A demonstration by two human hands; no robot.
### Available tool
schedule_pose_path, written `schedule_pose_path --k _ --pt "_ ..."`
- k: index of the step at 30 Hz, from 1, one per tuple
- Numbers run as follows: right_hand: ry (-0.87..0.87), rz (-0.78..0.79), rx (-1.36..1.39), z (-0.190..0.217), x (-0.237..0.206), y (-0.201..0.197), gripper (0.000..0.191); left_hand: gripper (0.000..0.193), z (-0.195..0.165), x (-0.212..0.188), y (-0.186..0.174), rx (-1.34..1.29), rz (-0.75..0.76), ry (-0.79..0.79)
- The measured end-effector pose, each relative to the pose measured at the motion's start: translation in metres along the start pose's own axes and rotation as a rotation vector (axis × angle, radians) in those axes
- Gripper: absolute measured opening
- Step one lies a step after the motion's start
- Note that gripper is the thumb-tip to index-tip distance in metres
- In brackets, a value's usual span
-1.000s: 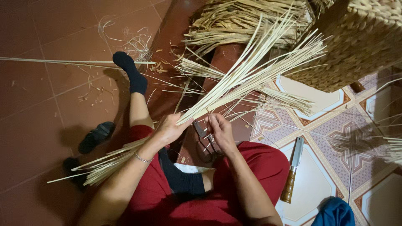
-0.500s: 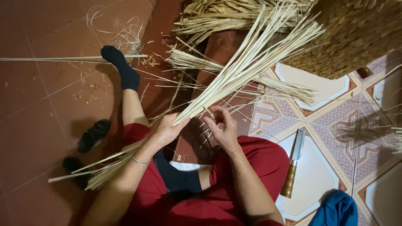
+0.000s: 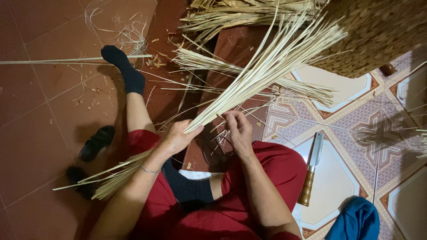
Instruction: The person sits on the floor and repeatedly bundles, aligns, and ties dried straw strips into compact bundles using a thin binding material. The person uses a knife to trim the ends of the bundles and scissors to cut the binding material.
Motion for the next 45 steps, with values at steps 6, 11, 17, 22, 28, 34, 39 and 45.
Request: schedule_pose_path --k 6,11,17,22,28,34,39,45 --pt "0.382 0.357 0.441 -0.013 0.003 0.002 0.016 0.036 0.012 0.003 0.004 -0.166 0.010 0.149" --pt "0.344 0.390 0.437 -0.019 0.005 0.003 0.019 0.031 0.018 0.002 0.002 -0.247 0.054 0.085" --pt "0.271 0.326 0.536 -0.003 0.002 -0.003 0.036 0.032 0.015 0.003 -0.004 -0.297 0.105 -0.021" --pt "0.301 0.278 0.657 0.001 0.002 -0.003 0.039 0.033 0.005 0.000 -0.003 -0.255 0.146 -0.019" --pt "0.173 0.240 0.293 -0.028 0.000 0.003 0.016 0.033 -0.001 0.003 -0.003 -0.143 0.135 -0.082" --pt "0.134 0.244 0.129 -0.044 0.006 -0.003 0.013 0.033 0.011 0.010 -0.005 -0.162 0.090 0.024" --pt "0.109 0.426 0.039 -0.038 0.009 -0.034 0.009 0.033 0.014 0.018 -0.022 -0.120 0.028 -0.024" --pt "0.210 0.425 0.040 -0.046 0.013 -0.059 0.011 0.039 -0.019 0.007 -0.037 0.162 -0.027 0.171"
Point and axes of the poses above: each hand's wrist, its own x-axis towards the middle knuckle, its own y-axis out of the palm, z = x × y, the point moved 2 cm from there along x, towards the middle knuckle, and after that the axes turned 8 degrees about -x, right-handed, at the moved point
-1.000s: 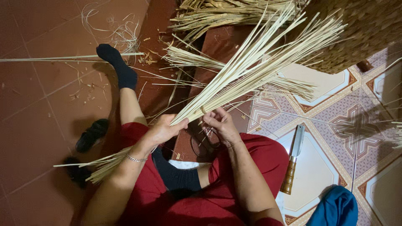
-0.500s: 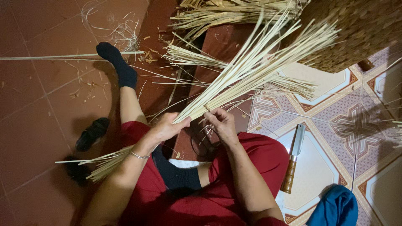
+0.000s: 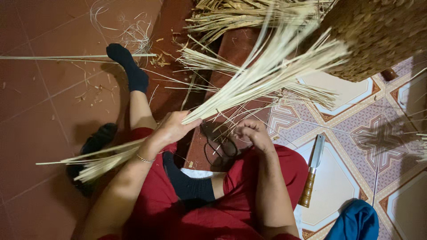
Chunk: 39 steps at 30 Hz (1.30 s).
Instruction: The person sits on the floor and repeatedly bundles, aligns, and ties dried straw strips into compact bundles using a thin binding material. The person uses a knife to trim the ends of the bundles and scissors to cut the binding material.
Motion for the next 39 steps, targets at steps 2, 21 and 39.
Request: schedule_pose_path --k 2,21,39 --pt "-0.085 0.029 0.164 0.002 -0.004 -0.006 0.008 0.046 -0.009 -0.002 -0.007 0.090 -0.001 -0.096" --pt "-0.130 0.036 0.708 0.065 0.010 0.059 0.092 0.009 -0.024 -0.015 0.015 0.816 -0.307 0.374" --pt "-0.364 -0.182 1.234 -0.047 0.106 -0.072 0.048 0.018 -0.025 -0.008 0.003 0.826 -0.234 0.408"
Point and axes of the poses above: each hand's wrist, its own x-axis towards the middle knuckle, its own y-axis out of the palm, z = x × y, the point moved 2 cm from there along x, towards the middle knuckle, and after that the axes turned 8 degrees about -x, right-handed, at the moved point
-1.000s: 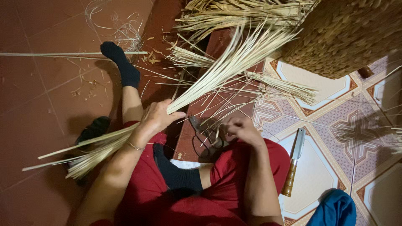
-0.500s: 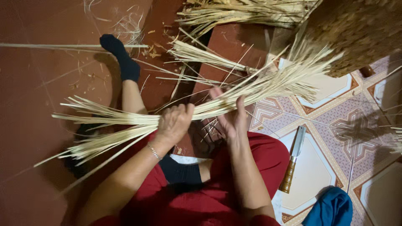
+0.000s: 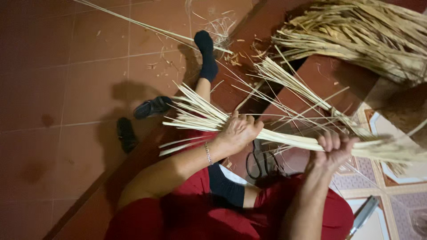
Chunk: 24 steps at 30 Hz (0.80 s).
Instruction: The person sits on the floor and repeatedly bundles, aligns, and ties dried straw strips into compact bundles using a thin binding material. The person uses a knife to trim the ends of the bundles and scissors to cut the binding material.
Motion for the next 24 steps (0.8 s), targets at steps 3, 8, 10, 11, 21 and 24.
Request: schedule_pose_path --k 3,8,10,11,21,24 --pt "-0.005 0.051 -0.015 0.013 0.010 -0.012 0.050 0.026 0.016 -0.012 -0.014 -0.010 -0.078 -0.011" --pt "0.037 0.003 0.054 0.012 0.017 -0.007 0.054 0.014 0.025 -0.018 -0.021 0.045 -0.144 -0.061" --pt "0.041 -0.009 0.083 0.014 0.015 -0.003 0.059 0.014 0.029 -0.020 -0.018 0.051 -0.177 -0.072" --pt "0.023 -0.005 0.065 0.016 0.013 -0.001 0.060 0.013 0.034 -0.022 -0.015 0.044 -0.160 -0.085" --pt "-0.023 0.154 -0.169 0.005 -0.033 0.091 0.064 0.022 0.095 -0.062 0.036 -0.145 -0.090 -0.113" --pt "-0.080 0.030 -0.205 0.009 -0.065 0.157 0.042 0.033 0.117 -0.056 0.057 -0.326 0.018 -0.347"
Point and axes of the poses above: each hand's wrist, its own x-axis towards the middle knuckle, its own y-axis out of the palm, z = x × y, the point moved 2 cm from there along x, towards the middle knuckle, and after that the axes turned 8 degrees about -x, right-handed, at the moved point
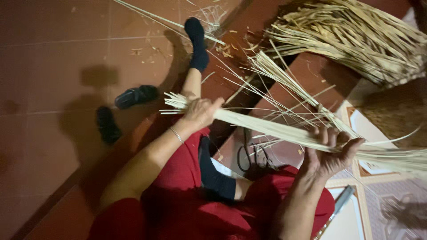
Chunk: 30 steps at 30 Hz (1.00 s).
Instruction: The person sits on the floor and repeatedly bundles, aligns, and ties dried straw strips into compact bundles using a thin binding material. The person uses a knife to trim the ends of the bundles and scissors to cut the binding material.
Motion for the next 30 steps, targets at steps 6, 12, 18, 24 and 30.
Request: schedule_pose_path --k 6,12,18,24,30 --pt "-0.142 0.279 -0.309 0.044 -0.001 0.127 0.026 0.009 0.001 0.041 0.021 -0.313 -0.205 0.199" --pt "-0.251 0.553 -0.483 0.016 0.049 0.237 0.033 0.016 -0.019 0.086 0.022 -0.460 -0.041 -0.155" --pt "-0.119 0.516 -0.740 -0.070 0.068 0.328 0.035 0.033 -0.006 0.095 0.006 -1.172 -0.234 0.108" --pt "-0.072 0.699 -1.068 -0.151 0.076 0.360 0.023 0.031 0.031 0.112 0.038 -1.012 -0.205 -0.006" --pt "0.013 0.705 -1.028 -0.210 0.096 0.330 0.022 0.037 0.062 0.135 0.047 0.000 -0.602 0.490"
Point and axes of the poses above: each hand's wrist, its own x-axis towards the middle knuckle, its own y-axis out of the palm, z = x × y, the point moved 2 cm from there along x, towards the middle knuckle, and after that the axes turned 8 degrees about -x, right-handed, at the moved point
